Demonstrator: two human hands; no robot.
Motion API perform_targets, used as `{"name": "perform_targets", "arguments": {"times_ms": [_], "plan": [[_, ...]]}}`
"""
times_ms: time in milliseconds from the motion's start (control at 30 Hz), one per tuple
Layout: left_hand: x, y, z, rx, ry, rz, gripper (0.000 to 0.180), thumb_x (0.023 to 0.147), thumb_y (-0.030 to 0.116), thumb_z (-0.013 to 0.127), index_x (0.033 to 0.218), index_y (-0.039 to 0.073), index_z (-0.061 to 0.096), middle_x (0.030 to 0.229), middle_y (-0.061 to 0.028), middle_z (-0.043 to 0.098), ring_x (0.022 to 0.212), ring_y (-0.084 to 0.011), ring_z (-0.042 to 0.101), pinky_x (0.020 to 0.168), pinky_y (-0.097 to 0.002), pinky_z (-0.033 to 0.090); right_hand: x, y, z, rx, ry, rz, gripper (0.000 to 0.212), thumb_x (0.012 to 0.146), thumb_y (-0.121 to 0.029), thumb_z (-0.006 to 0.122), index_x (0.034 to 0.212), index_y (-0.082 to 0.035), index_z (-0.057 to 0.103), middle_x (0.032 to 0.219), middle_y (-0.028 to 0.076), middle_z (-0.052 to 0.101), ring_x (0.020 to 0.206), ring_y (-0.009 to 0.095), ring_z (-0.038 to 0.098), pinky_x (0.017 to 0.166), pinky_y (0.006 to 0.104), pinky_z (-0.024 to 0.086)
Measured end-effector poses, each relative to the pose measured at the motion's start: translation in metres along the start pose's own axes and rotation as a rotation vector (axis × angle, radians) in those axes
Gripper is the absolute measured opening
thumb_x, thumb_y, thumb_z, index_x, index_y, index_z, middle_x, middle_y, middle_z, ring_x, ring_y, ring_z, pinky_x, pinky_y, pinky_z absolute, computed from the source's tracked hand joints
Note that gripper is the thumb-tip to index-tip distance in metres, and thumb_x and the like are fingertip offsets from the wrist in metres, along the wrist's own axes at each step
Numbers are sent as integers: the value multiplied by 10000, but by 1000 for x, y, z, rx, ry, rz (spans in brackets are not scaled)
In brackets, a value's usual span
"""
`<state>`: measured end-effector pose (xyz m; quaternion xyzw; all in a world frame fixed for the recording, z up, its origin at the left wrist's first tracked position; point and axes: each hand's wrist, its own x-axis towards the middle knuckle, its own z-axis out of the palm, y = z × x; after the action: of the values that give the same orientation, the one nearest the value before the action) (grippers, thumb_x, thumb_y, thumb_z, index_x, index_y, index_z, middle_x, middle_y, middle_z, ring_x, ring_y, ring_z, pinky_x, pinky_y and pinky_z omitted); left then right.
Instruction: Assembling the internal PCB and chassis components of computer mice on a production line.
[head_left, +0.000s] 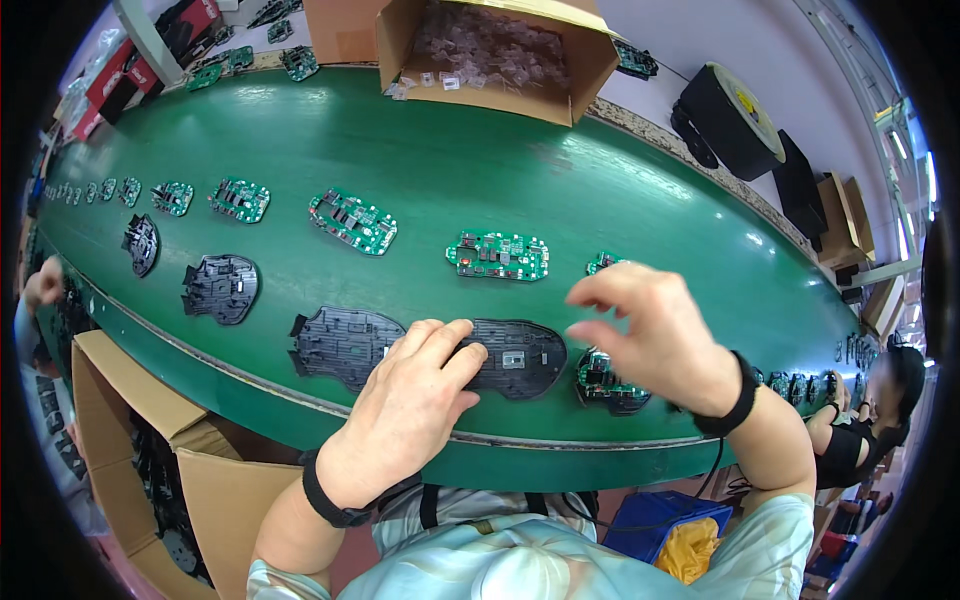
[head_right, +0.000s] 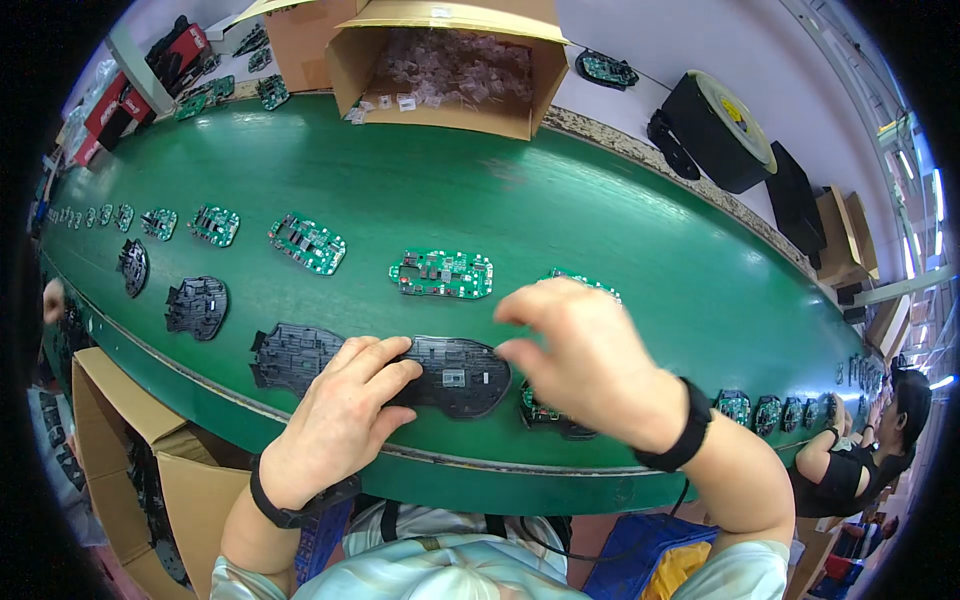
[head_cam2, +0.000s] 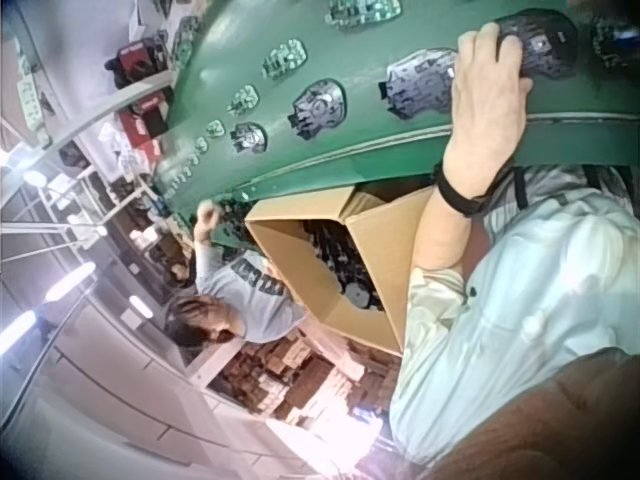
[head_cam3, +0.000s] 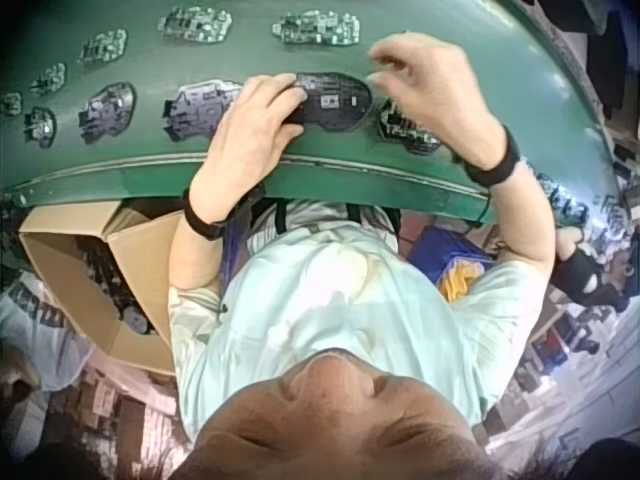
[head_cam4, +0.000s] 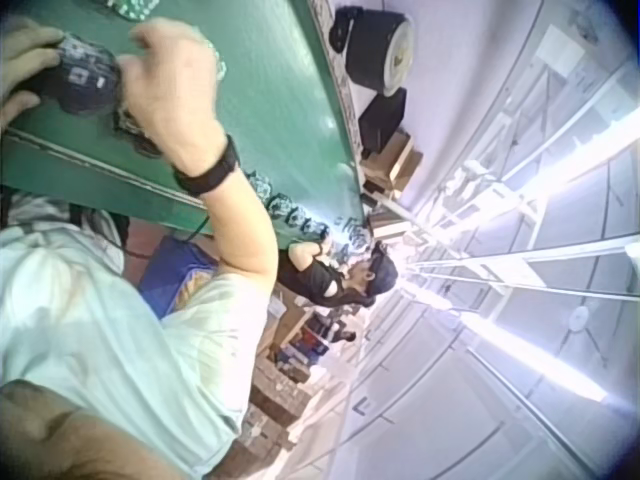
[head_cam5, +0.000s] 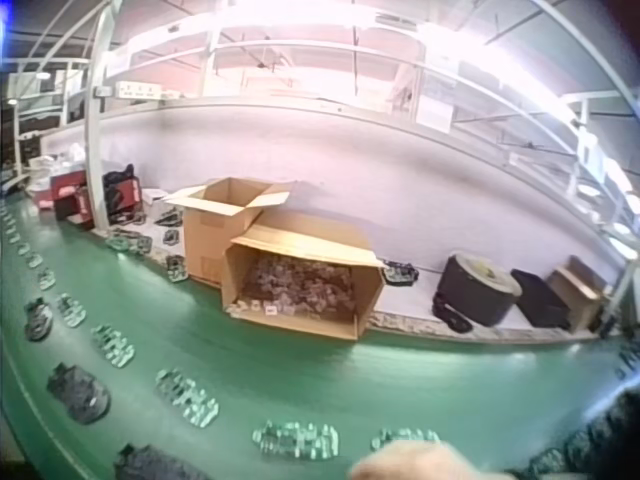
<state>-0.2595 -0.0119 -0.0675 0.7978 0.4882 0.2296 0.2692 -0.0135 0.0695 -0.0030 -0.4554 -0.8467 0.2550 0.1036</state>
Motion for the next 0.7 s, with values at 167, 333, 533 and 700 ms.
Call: {"name": "perform_targets", "arguments": {"times_ms": [167, 333, 533, 700], "plan": [[2, -1, 0, -2, -4, 18, 541, 704, 19, 852, 1210, -4, 661, 1336, -185, 613, 1176, -375, 592, 998, -452, 529, -23, 57, -15, -280, 82, 75, 422, 806, -94, 810, 1197, 14, 694, 1202, 224, 697, 1184, 403, 634, 1007, 448, 523], [2, 0, -1, -14, -6, 16, 595, 713, 45, 860, 1267, 14, 644, 1378, -191, 593, 1201, -389, 580, 1014, -468, 517, -39, 89, -7, -300, 27, 106, 531, 816, -90, 804, 1309, 27, 644, 1330, 219, 661, 1286, 404, 584, 1084, 444, 492], [-4, 0, 2, -3, 23, 2, 661, 716, 68, 867, 1328, 20, 622, 1401, -189, 581, 1247, -407, 556, 1053, -489, 489, -37, 94, -4, -197, 70, 60, 494, 807, -42, 798, 1277, 24, 663, 1301, 191, 680, 1237, 391, 608, 1050, 447, 512], [-5, -1, 5, -5, 38, 11, 717, 718, 63, 866, 1375, 4, 584, 1385, -175, 595, 1262, -397, 551, 1070, -482, 470, -37, 95, 0, -159, 96, 16, 425, 774, -34, 819, 1183, 19, 713, 1233, 178, 711, 1165, 375, 636, 997, 437, 535]]}}
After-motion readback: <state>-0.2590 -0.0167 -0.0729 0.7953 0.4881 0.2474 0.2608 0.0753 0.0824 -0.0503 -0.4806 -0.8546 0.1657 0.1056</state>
